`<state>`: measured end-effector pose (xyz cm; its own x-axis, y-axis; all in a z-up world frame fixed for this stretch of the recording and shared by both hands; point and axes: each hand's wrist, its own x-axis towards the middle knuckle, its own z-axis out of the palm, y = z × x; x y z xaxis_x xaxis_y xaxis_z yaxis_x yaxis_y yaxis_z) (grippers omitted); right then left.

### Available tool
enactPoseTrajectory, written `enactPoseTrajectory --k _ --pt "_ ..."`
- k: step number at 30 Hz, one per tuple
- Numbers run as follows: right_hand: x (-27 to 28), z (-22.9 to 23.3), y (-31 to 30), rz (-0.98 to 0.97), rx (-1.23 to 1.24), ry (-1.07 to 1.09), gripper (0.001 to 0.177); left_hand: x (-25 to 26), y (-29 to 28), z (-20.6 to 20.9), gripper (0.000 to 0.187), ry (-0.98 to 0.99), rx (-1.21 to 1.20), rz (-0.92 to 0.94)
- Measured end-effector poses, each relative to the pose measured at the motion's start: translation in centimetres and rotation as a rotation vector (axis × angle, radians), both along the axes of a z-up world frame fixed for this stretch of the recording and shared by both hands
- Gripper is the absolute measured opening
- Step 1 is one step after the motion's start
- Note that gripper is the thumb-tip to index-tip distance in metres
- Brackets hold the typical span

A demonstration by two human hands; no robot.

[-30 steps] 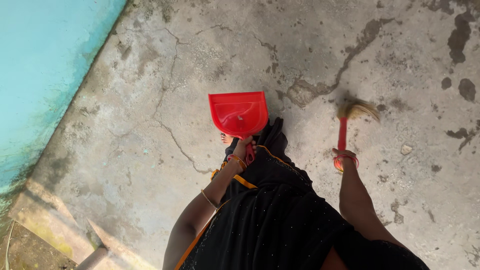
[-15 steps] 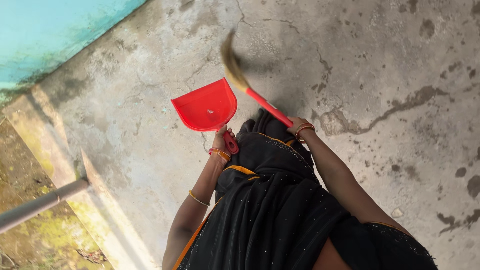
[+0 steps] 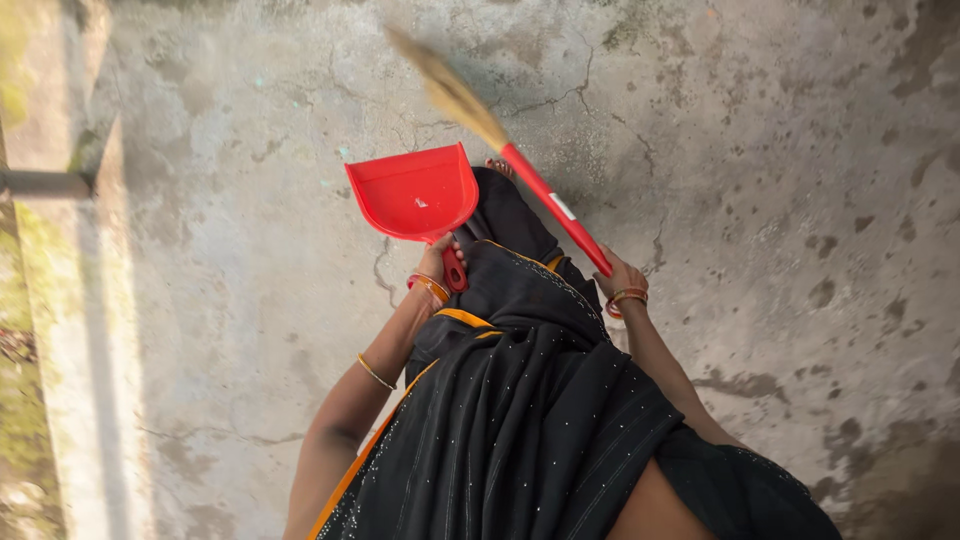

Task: The person sweeps debris from a concrete floor into a red dustpan using a broom and then carries the dustpan to an outdoor area to empty it.

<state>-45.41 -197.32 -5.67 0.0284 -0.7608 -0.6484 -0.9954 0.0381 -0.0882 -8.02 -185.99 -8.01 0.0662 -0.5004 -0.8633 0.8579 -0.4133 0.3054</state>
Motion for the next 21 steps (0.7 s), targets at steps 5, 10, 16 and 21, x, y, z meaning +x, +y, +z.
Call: enactPoseTrajectory --k 5,10,16,21 --pt "-4.3 6.4 -4.1 -0.45 -0.054 -0.204 0.061 -0.6 -7.4 2.4 0.016 -0.075 -0.043 0.208" --pt "-5.7 9.4 -16.9 -0.866 0.022 -0.206 0.033 -0.3 -14.8 5.5 0.016 -0.08 -0.067 0.301" --pt "-1.8 7.3 -27.9 -0.663 0.228 -0.547 0.029 -0.1 -16.1 6.3 0.017 -0.092 -0.062 0.55" --pt "13.3 1.9 -33.1 -0.096 0.256 -0.316 0.025 -1.3 -13.0 4.9 0.019 -0.062 0.019 0.889"
